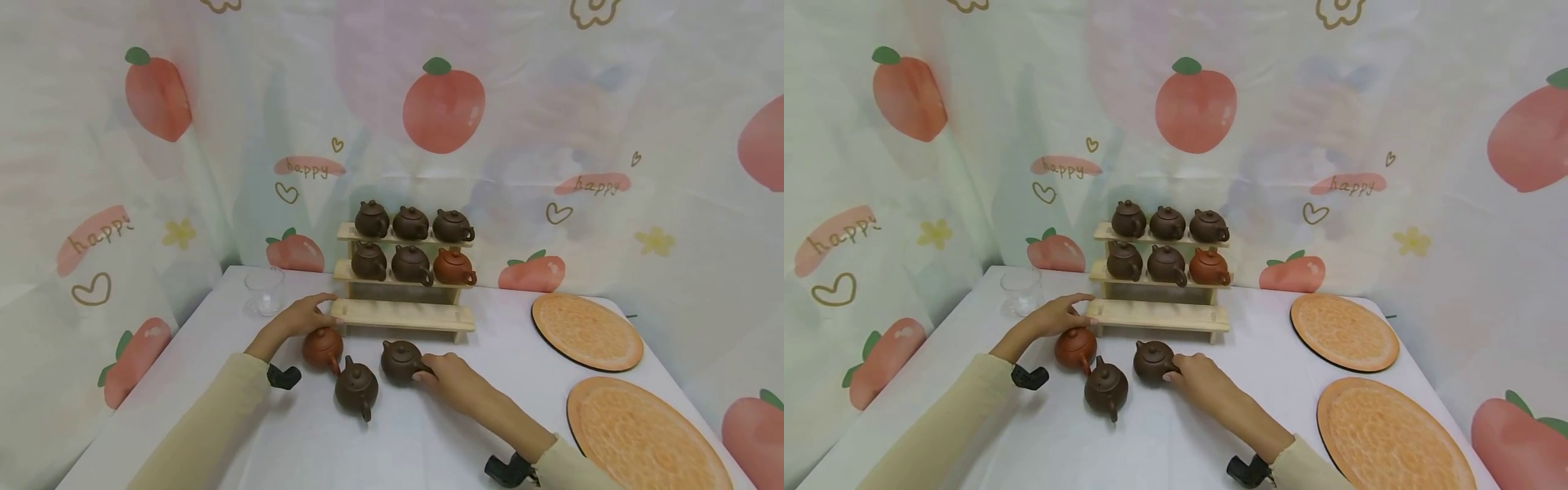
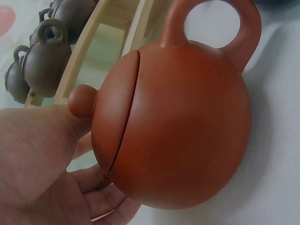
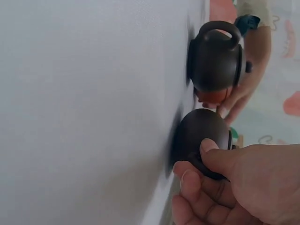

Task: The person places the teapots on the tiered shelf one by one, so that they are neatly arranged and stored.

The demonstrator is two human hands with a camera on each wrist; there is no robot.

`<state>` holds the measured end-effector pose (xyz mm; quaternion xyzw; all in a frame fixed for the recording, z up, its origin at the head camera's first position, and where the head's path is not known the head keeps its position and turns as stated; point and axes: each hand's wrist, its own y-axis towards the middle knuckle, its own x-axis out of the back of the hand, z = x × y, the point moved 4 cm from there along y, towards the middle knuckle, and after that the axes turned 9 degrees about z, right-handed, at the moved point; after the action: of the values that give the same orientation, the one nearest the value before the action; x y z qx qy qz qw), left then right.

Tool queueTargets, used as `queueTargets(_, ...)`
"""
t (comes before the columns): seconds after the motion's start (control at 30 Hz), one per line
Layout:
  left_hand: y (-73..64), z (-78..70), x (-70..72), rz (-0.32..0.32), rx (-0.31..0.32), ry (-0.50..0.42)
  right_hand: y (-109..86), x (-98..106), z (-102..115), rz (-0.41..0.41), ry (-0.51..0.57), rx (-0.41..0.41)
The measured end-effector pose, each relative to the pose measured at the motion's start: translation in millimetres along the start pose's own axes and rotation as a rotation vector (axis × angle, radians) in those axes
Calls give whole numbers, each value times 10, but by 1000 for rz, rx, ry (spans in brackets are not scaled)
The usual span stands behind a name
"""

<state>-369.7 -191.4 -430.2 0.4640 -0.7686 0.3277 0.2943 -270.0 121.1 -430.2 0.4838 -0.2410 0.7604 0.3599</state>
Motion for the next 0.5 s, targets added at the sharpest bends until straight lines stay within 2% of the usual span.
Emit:
queueTargets(0.33, 5, 15, -7, -1, 15, -6, -278, 215, -202, -46, 67, 16)
queueTargets(0.5, 15, 15, -5, -5, 15, -1, -344, 381, -296, -76, 54, -21)
